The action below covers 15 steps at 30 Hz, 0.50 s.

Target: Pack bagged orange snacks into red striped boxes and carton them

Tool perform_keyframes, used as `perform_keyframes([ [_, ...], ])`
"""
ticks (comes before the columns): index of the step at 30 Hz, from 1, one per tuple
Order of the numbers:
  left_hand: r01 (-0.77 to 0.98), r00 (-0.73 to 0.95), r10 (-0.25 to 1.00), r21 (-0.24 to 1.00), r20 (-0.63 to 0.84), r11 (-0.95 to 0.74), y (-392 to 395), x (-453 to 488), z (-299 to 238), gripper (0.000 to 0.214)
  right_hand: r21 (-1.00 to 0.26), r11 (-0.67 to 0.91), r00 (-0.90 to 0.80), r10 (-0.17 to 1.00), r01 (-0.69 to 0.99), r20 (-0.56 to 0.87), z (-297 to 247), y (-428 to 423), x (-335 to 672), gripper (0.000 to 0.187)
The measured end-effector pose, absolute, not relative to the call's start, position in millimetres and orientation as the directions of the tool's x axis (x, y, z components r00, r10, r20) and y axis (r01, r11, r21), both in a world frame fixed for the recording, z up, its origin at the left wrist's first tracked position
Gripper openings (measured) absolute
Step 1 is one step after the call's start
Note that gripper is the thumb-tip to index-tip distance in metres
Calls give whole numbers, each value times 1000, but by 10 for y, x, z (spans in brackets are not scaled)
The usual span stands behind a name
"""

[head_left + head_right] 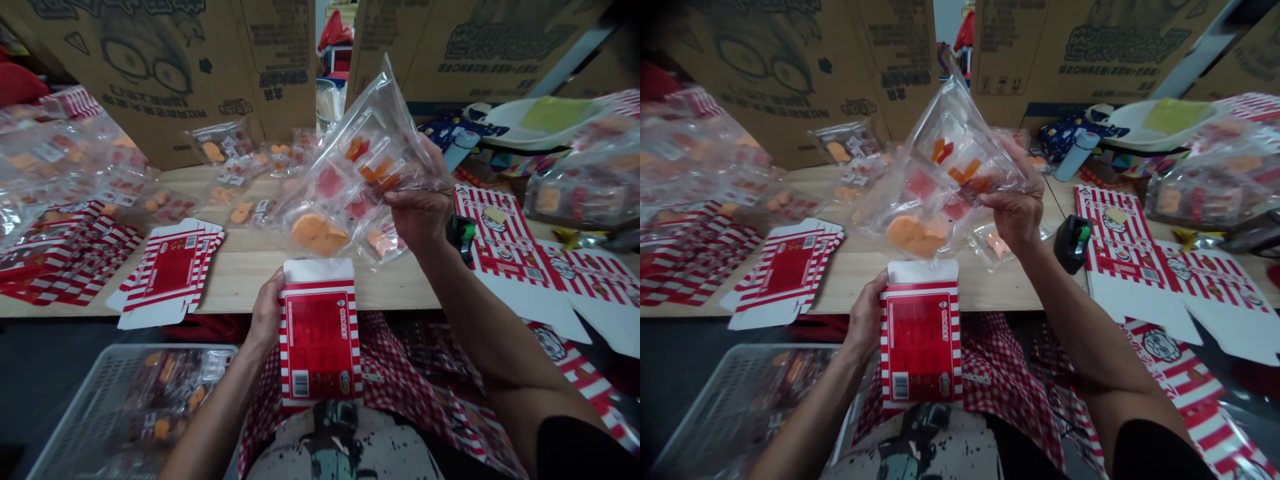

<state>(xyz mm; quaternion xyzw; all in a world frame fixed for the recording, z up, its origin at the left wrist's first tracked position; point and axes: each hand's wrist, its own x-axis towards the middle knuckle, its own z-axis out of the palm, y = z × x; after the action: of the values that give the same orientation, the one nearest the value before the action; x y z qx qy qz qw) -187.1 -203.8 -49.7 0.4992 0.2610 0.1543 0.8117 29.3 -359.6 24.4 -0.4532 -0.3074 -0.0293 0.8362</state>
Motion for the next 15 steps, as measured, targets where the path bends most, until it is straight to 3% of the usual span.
perform_keyframes([
  [3, 19, 811, 542, 934, -223, 356, -2004, -1865, -523, 39, -794, 563, 838, 300, 230, 455, 250, -3716, 302, 66],
  [8, -8, 863, 501, 990, -64, 140, -2025, -1834, -512, 37, -913, 396, 837, 462, 102, 294, 349, -3867, 487, 64],
  [12, -53, 862, 506, 987, -33, 154, -2150, -1794, -501, 57, -949, 290, 731, 620, 125, 286, 549, -3868, 663, 58],
  [15, -151, 858, 511, 975, 49, 161, -2230, -1773, -490, 39, -957, 240, 664, 691, 164, 288, 708, -3801, 708, 54],
])
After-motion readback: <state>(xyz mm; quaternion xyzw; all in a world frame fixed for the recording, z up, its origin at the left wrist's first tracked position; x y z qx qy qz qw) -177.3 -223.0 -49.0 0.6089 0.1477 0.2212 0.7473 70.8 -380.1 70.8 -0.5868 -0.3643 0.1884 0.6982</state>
